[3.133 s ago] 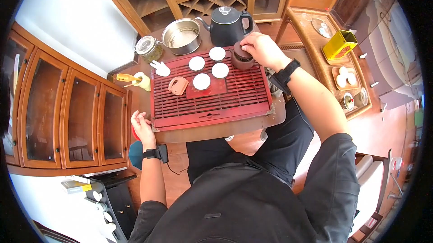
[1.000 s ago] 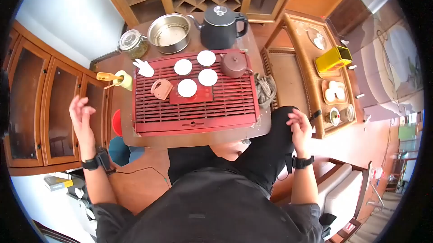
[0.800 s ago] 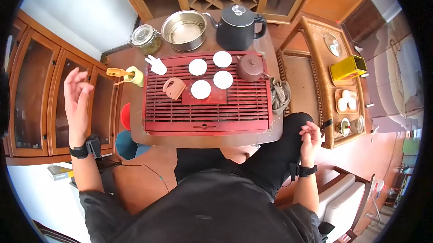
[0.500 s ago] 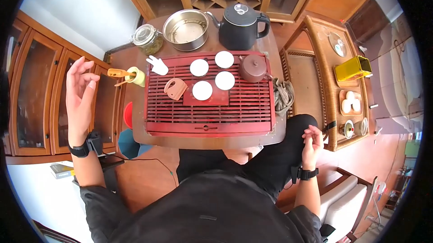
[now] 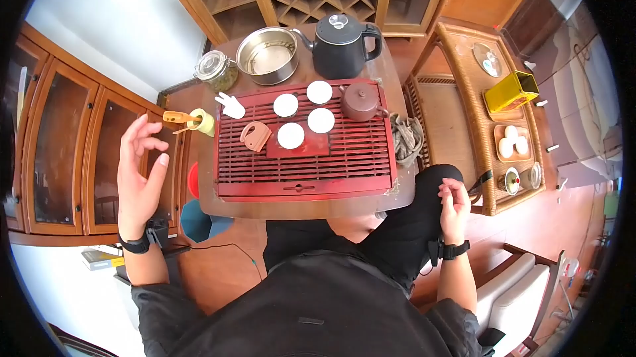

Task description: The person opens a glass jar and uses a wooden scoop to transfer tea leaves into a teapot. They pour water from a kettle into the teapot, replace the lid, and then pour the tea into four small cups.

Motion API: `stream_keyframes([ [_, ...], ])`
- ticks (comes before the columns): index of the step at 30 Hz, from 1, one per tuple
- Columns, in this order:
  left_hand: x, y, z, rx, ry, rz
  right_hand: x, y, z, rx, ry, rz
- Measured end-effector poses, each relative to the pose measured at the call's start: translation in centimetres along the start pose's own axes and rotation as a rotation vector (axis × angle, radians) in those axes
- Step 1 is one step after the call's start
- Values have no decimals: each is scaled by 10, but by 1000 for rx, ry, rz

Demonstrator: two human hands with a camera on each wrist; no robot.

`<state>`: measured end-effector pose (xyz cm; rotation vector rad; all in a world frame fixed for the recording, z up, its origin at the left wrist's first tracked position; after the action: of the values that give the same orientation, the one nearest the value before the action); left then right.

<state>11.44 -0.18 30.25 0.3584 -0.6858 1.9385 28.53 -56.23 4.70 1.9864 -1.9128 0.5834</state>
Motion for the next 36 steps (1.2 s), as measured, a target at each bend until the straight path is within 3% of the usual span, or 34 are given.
stream_keyframes([
  [5, 6, 29, 11, 1, -74, 20, -22, -26, -48, 34, 199, -239],
  [9, 5, 65, 25, -58, -99, 41, -61, -45, -156, 432, 378, -301],
  [11, -1, 87, 25, -16, -7, 59, -88, -54, -204, 545, 412, -343],
  [16, -9, 141, -28, 112, 78, 186, -144, -92, -242, 780, 407, -190],
  [23, -20, 210, -98, 378, 241, 342, -185, -135, -232, 697, 638, -217],
  [27, -26, 224, -114, 382, 313, 345, -188, -140, -226, 686, 617, -230],
  [31, -23, 214, -116, 373, 313, 345, -173, -139, -237, 661, 547, -196],
  [36, -24, 201, -112, 363, 324, 345, -130, -166, -237, 437, 275, -110],
])
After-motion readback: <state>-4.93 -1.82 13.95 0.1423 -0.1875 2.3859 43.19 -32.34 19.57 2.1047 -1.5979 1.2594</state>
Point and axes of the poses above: each hand's wrist, its own y-axis away from the middle knuckle, its own x-axis out of the back of the hand, z = x × y, the point moved 9 cm from there along -y, towards the middle knuckle, and after that the axes turned 14 degrees about y, right-handed, at the moved point
